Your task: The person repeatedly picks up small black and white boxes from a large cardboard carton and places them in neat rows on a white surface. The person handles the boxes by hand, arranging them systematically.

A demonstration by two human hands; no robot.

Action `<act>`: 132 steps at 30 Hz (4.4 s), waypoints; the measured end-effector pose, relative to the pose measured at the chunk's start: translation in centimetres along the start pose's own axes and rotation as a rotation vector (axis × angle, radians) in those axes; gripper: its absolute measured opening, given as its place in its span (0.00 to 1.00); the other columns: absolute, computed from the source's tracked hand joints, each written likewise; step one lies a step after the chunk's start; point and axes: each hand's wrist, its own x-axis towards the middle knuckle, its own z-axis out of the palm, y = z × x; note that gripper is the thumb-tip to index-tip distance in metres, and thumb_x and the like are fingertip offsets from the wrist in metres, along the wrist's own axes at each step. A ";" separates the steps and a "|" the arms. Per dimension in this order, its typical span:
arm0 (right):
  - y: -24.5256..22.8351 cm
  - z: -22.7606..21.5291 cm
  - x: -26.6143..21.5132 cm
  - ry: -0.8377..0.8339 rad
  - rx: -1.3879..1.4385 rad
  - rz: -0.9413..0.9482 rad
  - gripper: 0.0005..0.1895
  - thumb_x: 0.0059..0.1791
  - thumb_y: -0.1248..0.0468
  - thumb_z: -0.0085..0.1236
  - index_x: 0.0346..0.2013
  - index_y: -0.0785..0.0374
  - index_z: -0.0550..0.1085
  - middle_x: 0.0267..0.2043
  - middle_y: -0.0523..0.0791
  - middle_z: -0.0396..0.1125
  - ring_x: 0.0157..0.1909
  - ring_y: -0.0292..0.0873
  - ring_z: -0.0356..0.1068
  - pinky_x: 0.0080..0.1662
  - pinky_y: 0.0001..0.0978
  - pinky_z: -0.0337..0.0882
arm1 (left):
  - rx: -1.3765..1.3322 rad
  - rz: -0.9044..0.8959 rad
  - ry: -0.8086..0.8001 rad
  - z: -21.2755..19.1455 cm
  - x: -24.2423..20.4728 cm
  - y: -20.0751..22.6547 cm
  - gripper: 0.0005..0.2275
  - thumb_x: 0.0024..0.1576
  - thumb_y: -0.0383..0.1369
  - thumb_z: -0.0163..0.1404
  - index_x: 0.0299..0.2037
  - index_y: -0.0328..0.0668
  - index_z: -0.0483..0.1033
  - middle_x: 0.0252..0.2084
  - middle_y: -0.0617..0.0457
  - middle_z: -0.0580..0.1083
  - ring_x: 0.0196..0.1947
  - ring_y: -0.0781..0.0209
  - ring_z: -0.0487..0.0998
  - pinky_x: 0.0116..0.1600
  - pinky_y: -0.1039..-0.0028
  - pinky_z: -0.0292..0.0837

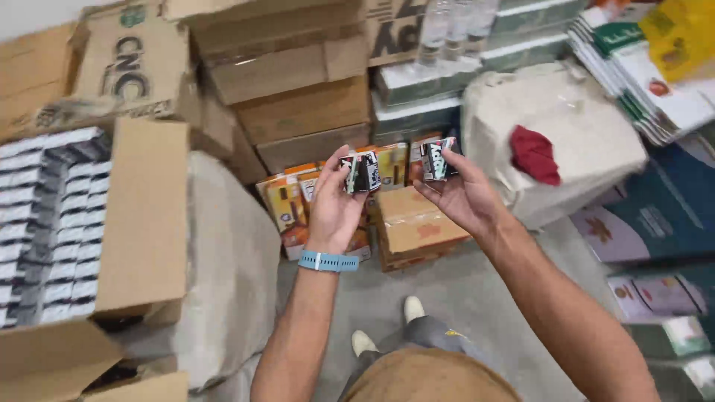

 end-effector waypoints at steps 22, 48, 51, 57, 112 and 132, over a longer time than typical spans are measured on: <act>-28.7 -47.2 -27.5 0.729 -0.178 -0.633 0.25 0.48 0.64 0.67 0.60 0.59 0.73 0.47 0.39 0.72 0.43 0.34 0.73 0.44 0.23 0.76 | 0.401 -0.527 -0.403 33.5 -4.2 -57.3 0.16 0.59 0.25 0.56 0.58 0.46 0.77 0.48 0.58 0.76 0.44 0.66 0.79 0.50 0.67 0.81; -55.0 -82.0 -15.9 1.305 -0.343 -0.635 0.30 0.44 0.66 0.69 0.61 0.64 0.72 0.58 0.59 0.67 0.60 0.55 0.70 0.53 0.45 0.78 | 1.129 -0.221 -1.224 57.0 20.0 -97.2 0.25 0.61 0.25 0.50 0.68 0.25 0.58 0.54 0.35 0.64 0.55 0.28 0.75 0.57 0.49 0.78; -56.8 -88.2 -13.8 1.331 -0.378 -0.603 0.31 0.41 0.66 0.71 0.59 0.62 0.73 0.55 0.53 0.69 0.55 0.47 0.73 0.52 0.40 0.77 | 1.242 -0.139 -1.243 58.5 22.6 -102.4 0.20 0.60 0.25 0.51 0.63 0.27 0.67 0.53 0.41 0.65 0.54 0.32 0.76 0.58 0.52 0.77; -62.5 -97.7 -11.7 1.383 -0.510 -0.471 0.29 0.39 0.65 0.69 0.56 0.57 0.75 0.53 0.48 0.73 0.51 0.42 0.76 0.49 0.33 0.79 | 1.559 0.139 -1.360 59.2 27.2 -114.4 0.18 0.56 0.27 0.55 0.58 0.45 0.75 0.51 0.56 0.70 0.53 0.50 0.74 0.58 0.52 0.65; -71.8 -89.4 3.6 0.444 -0.706 -0.435 0.20 0.51 0.65 0.57 0.58 0.58 0.66 0.57 0.49 0.62 0.50 0.41 0.70 0.53 0.37 0.71 | 1.427 0.231 -0.443 57.8 27.2 -95.1 0.15 0.60 0.30 0.52 0.56 0.39 0.74 0.68 0.35 0.63 0.68 0.29 0.64 0.67 0.39 0.62; -29.9 -43.6 4.2 -0.556 -0.958 -0.197 0.24 0.51 0.66 0.59 0.61 0.62 0.68 0.50 0.50 0.68 0.49 0.43 0.71 0.50 0.34 0.72 | 1.255 0.476 0.540 23.5 -7.6 -46.0 0.19 0.56 0.30 0.52 0.58 0.42 0.77 0.58 0.39 0.76 0.62 0.39 0.73 0.64 0.50 0.68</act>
